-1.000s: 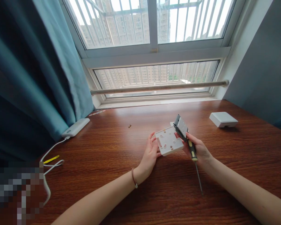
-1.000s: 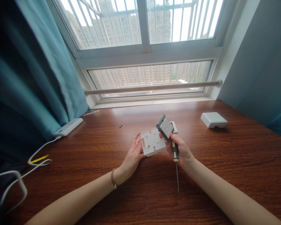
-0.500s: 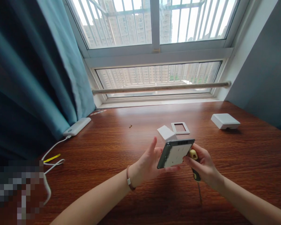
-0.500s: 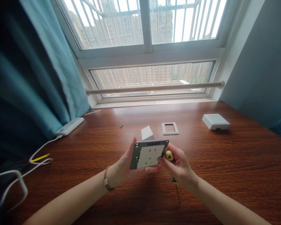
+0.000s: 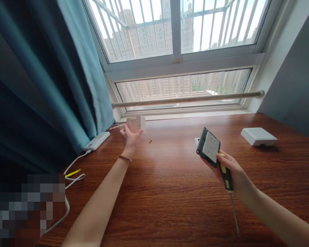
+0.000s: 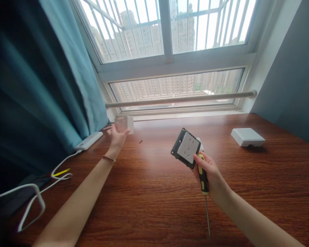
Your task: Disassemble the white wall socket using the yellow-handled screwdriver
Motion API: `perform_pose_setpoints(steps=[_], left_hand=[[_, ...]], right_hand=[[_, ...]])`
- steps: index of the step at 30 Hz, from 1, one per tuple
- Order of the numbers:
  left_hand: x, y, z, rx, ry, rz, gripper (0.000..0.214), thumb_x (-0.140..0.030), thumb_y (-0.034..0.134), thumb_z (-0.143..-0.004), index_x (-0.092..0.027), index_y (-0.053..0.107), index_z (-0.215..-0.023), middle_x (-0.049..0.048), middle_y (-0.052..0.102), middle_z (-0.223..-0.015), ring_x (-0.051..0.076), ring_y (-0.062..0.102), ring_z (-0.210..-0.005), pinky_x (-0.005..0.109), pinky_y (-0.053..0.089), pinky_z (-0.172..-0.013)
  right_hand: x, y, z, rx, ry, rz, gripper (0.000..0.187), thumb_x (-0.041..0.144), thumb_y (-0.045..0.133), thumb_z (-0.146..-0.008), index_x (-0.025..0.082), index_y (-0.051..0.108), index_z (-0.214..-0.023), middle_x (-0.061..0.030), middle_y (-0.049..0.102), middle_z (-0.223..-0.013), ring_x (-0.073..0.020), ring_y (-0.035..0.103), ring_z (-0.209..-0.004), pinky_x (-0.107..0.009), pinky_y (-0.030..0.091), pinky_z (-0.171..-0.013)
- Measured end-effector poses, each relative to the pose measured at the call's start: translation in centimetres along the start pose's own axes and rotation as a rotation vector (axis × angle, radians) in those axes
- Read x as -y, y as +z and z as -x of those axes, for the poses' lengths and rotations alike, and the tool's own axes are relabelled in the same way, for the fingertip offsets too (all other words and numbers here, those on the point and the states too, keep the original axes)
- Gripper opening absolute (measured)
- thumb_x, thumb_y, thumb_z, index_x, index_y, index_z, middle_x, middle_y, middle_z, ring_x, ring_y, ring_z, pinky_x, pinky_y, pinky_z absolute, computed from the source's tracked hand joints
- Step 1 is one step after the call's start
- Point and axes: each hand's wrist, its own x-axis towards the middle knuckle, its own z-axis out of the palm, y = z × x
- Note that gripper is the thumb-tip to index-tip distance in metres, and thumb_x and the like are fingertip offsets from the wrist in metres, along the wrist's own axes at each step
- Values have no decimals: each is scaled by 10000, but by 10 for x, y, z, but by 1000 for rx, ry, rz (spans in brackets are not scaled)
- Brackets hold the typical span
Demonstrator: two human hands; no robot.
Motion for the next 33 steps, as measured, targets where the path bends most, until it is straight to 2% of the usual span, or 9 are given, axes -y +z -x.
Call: perform_pose_setpoints(steps=[1, 3, 6, 11, 15, 20, 28, 31, 33], left_hand=[[19, -1, -16, -62, -41, -238, 780, -442, 681, -623, -86, 369, -1244, 179, 487, -1188, 309, 476, -1103, 415, 384, -910], [52, -3, -37, -79, -70, -332, 856, -436, 688, -626, -61, 291, -1285, 211, 489, -1195, 360, 446, -1129, 482, 347, -926], [86, -6, -44, -58, -56, -401, 915, -447, 690, -628, -65, 221, -1314, 221, 462, -1248, 386, 404, -1160, 510, 316, -932], [117, 1, -46, -12, -60, -460, 927, -487, 663, -643, -61, 206, -1329, 224, 509, -1213, 430, 394, -1151, 551, 297, -921], [134, 10, -53, 11, -76, -471, 917, -527, 612, -669, -85, 184, -1349, 208, 528, -1216, 427, 399, -1154, 566, 289, -935], [143, 18, -57, 45, -87, -481, 949, -568, 581, -668, -62, 168, -1357, 231, 505, -1243, 421, 386, -1178, 575, 266, -958], [138, 16, -51, 67, -75, -454, 971, -567, 552, -699, -35, 103, -1376, 280, 386, -1324, 435, 281, -1250, 617, 193, -978], [117, 12, -42, -32, 89, -393, 1024, -567, 580, -690, -42, 46, -1389, 292, 122, -1441, 441, 88, -1327, 643, 113, -1002], [92, 13, -29, -18, 256, -284, 978, -549, 597, -697, -73, 96, -1389, 258, 49, -1464, 408, 17, -1351, 617, 85, -1034]], right_hand=[[0, 0, -1, -12, 14, -8, 237, 341, 683, -722, 202, 611, -899, 5, 575, -634, -74, 441, -431, -164, 343, -346], [-1, 1, -2, -24, 50, -4, 231, 334, 694, -714, 188, 615, -875, -3, 590, -651, -79, 472, -453, -164, 370, -362], [-6, 1, -2, -9, 75, 2, 244, 342, 704, -703, 177, 629, -868, -10, 606, -641, -106, 530, -499, -198, 447, -435], [-11, 1, -3, 14, 102, -25, 226, 357, 680, -726, 180, 648, -863, -38, 659, -725, -172, 617, -655, -306, 542, -651], [-11, 2, -3, 12, 127, -105, 156, 314, 667, -749, 180, 654, -827, -29, 674, -860, -155, 632, -781, -288, 548, -752], [-13, 0, -4, -35, 209, -6, 185, 334, 675, -745, 177, 628, -830, -16, 659, -775, -143, 653, -681, -218, 552, -558], [-20, 4, -7, -57, 199, 108, 317, 388, 734, -674, 145, 539, -733, 35, 574, -589, -72, 579, -451, -110, 398, -320], [-20, 5, -6, -72, 183, 129, 312, 386, 717, -697, 138, 535, -750, 21, 598, -616, -56, 579, -476, -98, 415, -358], [-21, 4, -6, -54, 176, 135, 307, 384, 708, -705, 140, 530, -762, 21, 602, -622, -52, 577, -484, -98, 419, -371]])
